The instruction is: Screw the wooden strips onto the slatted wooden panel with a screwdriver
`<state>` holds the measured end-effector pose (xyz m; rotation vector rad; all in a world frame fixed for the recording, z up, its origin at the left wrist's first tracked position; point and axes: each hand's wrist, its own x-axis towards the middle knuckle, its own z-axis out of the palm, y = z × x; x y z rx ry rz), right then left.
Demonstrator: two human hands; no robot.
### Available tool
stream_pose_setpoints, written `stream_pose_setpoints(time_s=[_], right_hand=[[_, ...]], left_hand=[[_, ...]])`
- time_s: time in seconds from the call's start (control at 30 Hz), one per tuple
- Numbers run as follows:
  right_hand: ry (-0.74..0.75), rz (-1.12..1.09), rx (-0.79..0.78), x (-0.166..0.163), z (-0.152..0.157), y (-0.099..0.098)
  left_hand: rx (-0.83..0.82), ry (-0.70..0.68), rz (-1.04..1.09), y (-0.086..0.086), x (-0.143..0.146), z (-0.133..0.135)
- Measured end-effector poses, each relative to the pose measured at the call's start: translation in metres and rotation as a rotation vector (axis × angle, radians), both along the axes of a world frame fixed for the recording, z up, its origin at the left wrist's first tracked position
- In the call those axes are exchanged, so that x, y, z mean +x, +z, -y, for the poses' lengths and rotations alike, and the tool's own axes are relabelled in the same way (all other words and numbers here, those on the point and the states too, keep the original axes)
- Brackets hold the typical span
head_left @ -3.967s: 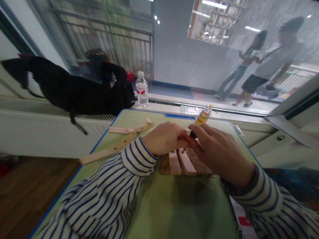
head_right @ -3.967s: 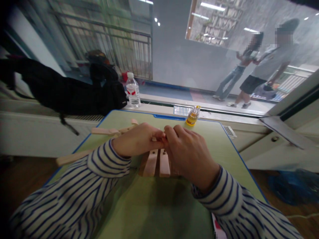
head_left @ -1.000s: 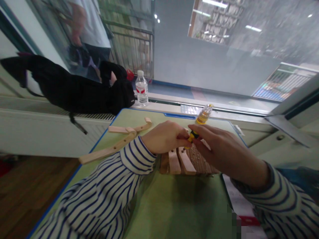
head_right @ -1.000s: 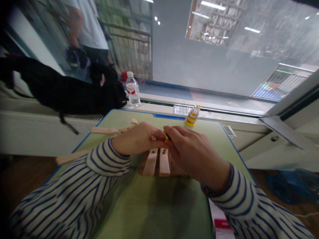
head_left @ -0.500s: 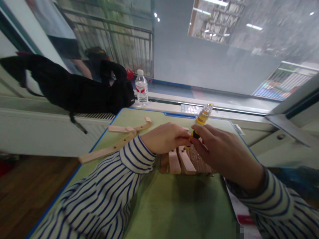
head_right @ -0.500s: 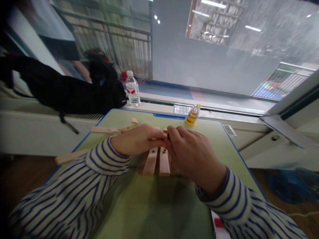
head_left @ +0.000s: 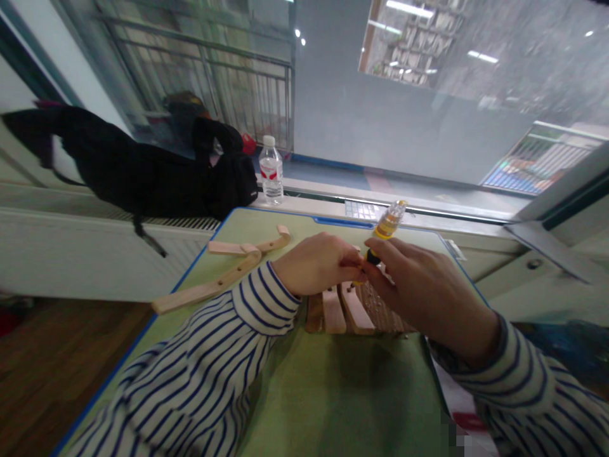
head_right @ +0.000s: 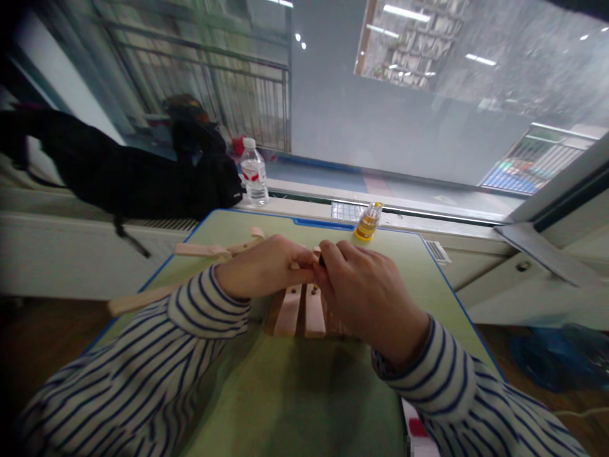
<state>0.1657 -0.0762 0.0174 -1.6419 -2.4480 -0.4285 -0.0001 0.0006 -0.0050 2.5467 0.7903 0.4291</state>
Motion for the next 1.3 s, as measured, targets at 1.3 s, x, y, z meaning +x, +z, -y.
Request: stream_pose_setpoints(time_s=[1.3], right_hand=[[0.012,-0.023,-0.006,-0.0013,0.0024,-0.0009]], left_hand=[[0.020,-0.043,0.034,0.0009,-0.0012,-0.0007]])
